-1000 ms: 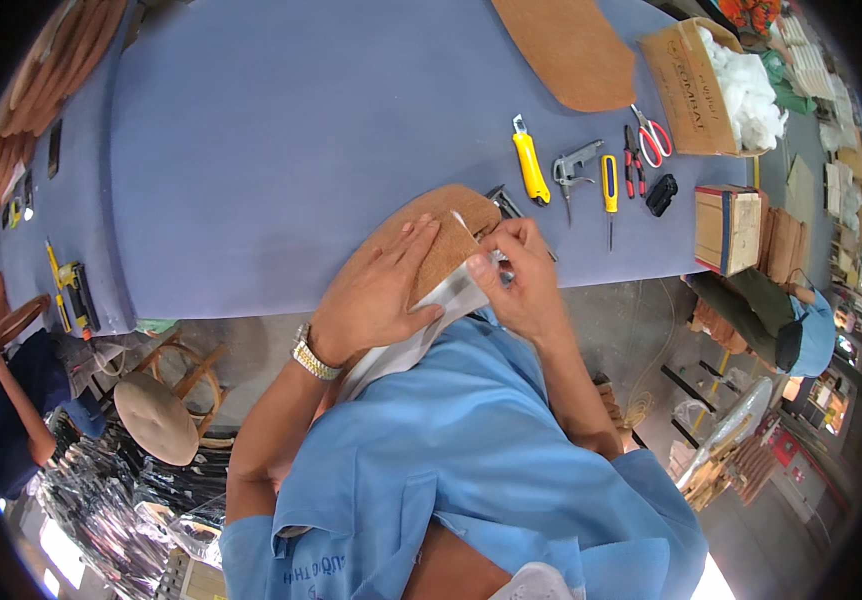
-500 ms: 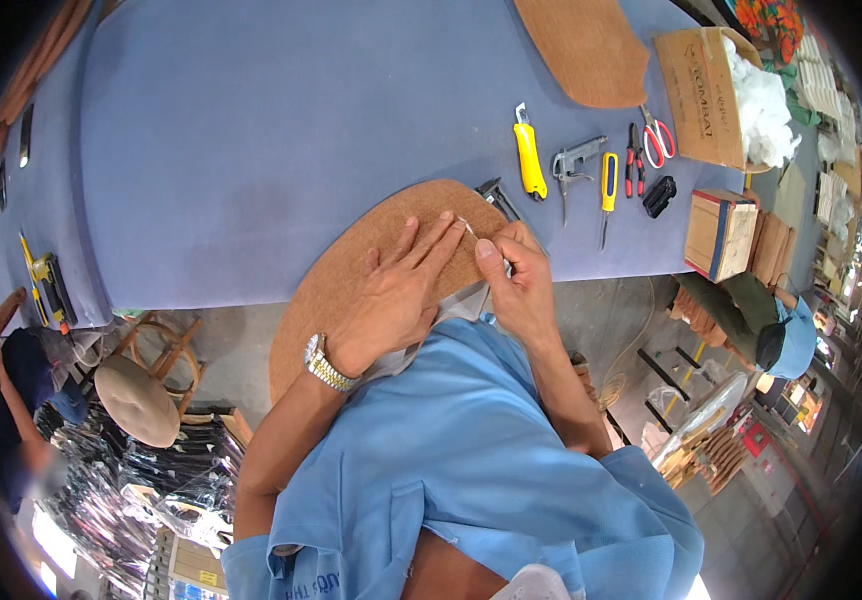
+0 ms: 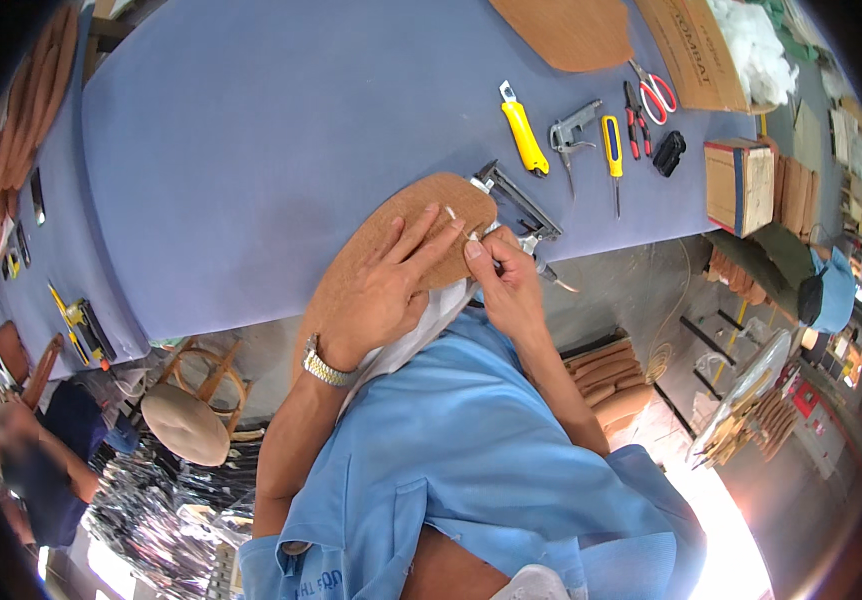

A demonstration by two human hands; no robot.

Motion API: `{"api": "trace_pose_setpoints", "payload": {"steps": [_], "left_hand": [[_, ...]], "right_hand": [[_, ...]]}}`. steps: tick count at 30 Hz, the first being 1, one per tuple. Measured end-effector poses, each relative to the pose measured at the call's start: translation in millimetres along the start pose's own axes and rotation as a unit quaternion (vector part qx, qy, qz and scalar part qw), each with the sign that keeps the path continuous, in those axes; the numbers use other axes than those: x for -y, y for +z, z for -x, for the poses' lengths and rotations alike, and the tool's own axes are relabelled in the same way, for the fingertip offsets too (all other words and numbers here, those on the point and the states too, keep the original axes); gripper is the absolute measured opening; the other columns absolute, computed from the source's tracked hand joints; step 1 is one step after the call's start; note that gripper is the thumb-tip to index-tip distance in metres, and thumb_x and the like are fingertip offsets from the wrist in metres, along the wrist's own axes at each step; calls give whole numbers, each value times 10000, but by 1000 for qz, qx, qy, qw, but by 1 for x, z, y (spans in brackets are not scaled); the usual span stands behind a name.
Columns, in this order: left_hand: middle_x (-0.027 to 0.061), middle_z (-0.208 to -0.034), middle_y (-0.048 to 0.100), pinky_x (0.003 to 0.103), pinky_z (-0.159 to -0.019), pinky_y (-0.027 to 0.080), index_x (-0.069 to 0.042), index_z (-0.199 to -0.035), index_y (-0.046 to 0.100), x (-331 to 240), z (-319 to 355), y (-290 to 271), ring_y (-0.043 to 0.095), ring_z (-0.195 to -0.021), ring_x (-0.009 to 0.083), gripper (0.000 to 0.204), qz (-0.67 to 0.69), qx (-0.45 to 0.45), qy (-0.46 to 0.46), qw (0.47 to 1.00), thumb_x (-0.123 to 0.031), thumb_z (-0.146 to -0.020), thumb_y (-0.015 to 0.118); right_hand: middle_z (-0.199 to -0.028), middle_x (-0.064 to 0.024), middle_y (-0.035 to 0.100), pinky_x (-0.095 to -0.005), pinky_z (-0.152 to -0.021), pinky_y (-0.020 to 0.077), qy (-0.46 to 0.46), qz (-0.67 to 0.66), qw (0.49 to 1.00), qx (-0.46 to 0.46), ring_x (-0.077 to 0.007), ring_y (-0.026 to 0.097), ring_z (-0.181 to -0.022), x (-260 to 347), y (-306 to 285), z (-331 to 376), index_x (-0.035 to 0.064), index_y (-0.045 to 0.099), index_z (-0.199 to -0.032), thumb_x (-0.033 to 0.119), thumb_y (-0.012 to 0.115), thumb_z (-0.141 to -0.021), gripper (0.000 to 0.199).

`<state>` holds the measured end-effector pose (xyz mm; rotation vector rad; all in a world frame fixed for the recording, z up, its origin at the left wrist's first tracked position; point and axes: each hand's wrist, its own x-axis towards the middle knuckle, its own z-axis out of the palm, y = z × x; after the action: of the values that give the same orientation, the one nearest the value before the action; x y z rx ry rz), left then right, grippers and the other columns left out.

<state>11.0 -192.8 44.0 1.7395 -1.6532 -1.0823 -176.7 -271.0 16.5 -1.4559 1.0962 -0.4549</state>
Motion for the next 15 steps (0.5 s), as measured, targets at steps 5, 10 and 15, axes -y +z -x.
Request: {"api": "trace_pose_setpoints", "payload": {"steps": [5, 10, 15], "left_hand": [[145, -1636, 408, 490, -1194, 397, -171, -1587, 439, 13, -5, -3, 404, -1476, 404, 863, 28, -27, 44, 998, 49, -765, 581], [196, -1660, 360, 410, -1198, 383, -131, -1604, 406, 6, -4, -13, 382, -1510, 384, 828, 61, 21, -44, 997, 27, -813, 592], [187, -1696, 304, 377, -1257, 253, -96, -1642, 319, 33, -11, -18, 288, -1570, 296, 694, 211, 77, 33, 974, -315, -1033, 571]], "right_hand": [[-805, -31, 459, -307, -693, 374, -39, -119, 992, 20, -133, 428, -760, -34, 18, -14, 0, 542, -793, 226, 610, -1067, 362], [-845, -25, 476, -301, -704, 383, -68, -171, 982, 38, -127, 442, -786, -40, 24, -23, 9, 537, -774, 259, 603, -1077, 398], [-882, -20, 497, -299, -710, 388, -61, -207, 976, 30, -123, 455, -798, -48, 28, -20, 22, 537, -776, 272, 608, -1076, 397]]}}
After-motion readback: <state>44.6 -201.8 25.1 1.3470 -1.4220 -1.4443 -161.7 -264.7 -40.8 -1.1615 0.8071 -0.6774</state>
